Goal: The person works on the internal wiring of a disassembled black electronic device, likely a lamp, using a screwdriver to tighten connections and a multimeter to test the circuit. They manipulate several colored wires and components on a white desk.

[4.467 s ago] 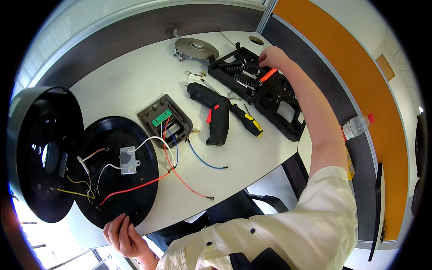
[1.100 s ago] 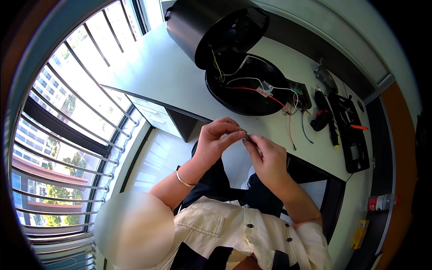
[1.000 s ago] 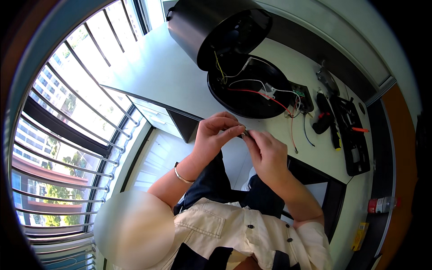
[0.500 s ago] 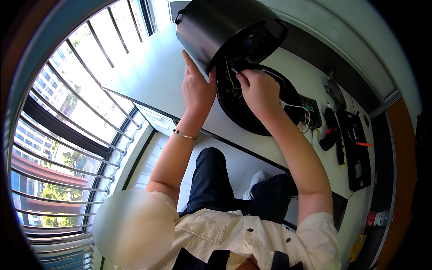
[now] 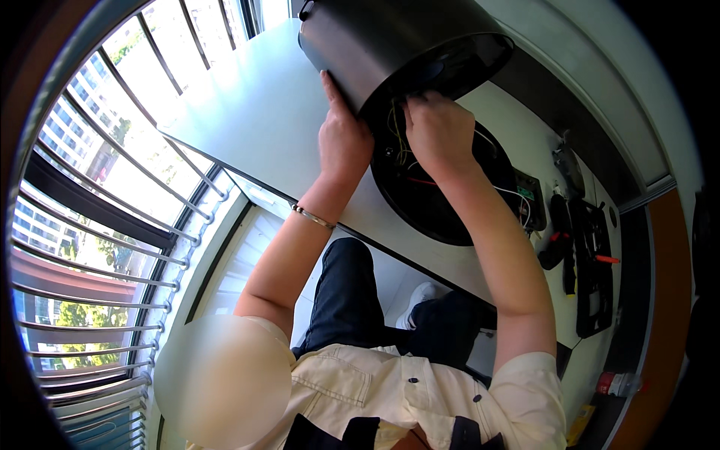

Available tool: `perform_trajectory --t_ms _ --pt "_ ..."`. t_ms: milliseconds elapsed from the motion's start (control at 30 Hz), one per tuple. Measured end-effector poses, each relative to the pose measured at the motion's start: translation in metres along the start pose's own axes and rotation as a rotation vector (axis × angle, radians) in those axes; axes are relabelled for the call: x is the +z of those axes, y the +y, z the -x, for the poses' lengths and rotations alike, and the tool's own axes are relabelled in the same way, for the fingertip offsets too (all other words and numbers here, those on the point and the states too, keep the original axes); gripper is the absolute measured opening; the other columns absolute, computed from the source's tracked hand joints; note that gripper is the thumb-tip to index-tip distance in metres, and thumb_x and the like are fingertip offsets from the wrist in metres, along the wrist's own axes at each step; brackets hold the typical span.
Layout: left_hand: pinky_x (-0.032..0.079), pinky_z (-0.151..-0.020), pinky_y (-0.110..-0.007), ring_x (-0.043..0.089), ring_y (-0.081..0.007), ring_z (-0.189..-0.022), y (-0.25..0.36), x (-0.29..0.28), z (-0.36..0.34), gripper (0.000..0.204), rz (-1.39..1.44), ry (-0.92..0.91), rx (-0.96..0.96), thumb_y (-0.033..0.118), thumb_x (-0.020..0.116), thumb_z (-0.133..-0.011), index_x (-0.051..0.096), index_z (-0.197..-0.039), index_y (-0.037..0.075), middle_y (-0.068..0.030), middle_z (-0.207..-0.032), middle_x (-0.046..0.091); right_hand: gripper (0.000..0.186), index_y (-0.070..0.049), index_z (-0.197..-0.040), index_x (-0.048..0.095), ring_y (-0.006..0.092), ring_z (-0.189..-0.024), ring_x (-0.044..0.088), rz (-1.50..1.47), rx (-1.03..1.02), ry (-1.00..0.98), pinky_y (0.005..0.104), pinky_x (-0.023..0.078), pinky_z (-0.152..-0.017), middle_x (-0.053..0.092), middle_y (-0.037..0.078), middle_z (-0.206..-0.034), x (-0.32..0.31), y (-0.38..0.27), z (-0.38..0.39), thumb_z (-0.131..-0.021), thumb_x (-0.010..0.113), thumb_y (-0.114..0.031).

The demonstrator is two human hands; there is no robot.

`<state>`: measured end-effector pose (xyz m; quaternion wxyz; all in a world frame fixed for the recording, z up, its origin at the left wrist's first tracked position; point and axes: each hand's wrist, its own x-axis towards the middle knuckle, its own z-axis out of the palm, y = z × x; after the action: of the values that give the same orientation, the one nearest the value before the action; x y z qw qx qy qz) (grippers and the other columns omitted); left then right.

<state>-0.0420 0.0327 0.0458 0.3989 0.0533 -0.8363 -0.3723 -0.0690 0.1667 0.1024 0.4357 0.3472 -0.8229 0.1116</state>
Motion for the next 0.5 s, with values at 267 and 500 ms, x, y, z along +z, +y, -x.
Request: perform_trajectory --t_ms 267,500 --pt "0.049 -0.060 -0.048 0.059 -0.0456 -0.071 -0.004 0.003 -0.001 0.087 0.024 0.003 0.024 0.000 0.051 -0.077 -0.006 -0.143 -0.007 -0.0299 -0.087 0.060 0.016 -0.007 -0.075 0.068 0.0317 -0.065 0.062 -0.285 0.297 -0.036 0.0398 0.049 -0.056 0.065 0.011 -0.072 0.011 0.005 0.002 -0.082 0.061 -0.020" --pt "0.048 -0.059 -0.048 0.059 -0.0452 -0.069 -0.005 0.002 0.000 0.088 0.032 -0.003 0.040 0.000 0.052 -0.077 -0.006 -0.143 -0.007 -0.0291 -0.085 0.061 0.016 -0.009 -0.078 0.070 0.0334 -0.065 0.062 -0.327 0.395 -0.141 0.0413 0.049 -0.058 0.064 0.012 -0.068 -0.002 0.002 0.002 -0.082 0.061 -0.021"
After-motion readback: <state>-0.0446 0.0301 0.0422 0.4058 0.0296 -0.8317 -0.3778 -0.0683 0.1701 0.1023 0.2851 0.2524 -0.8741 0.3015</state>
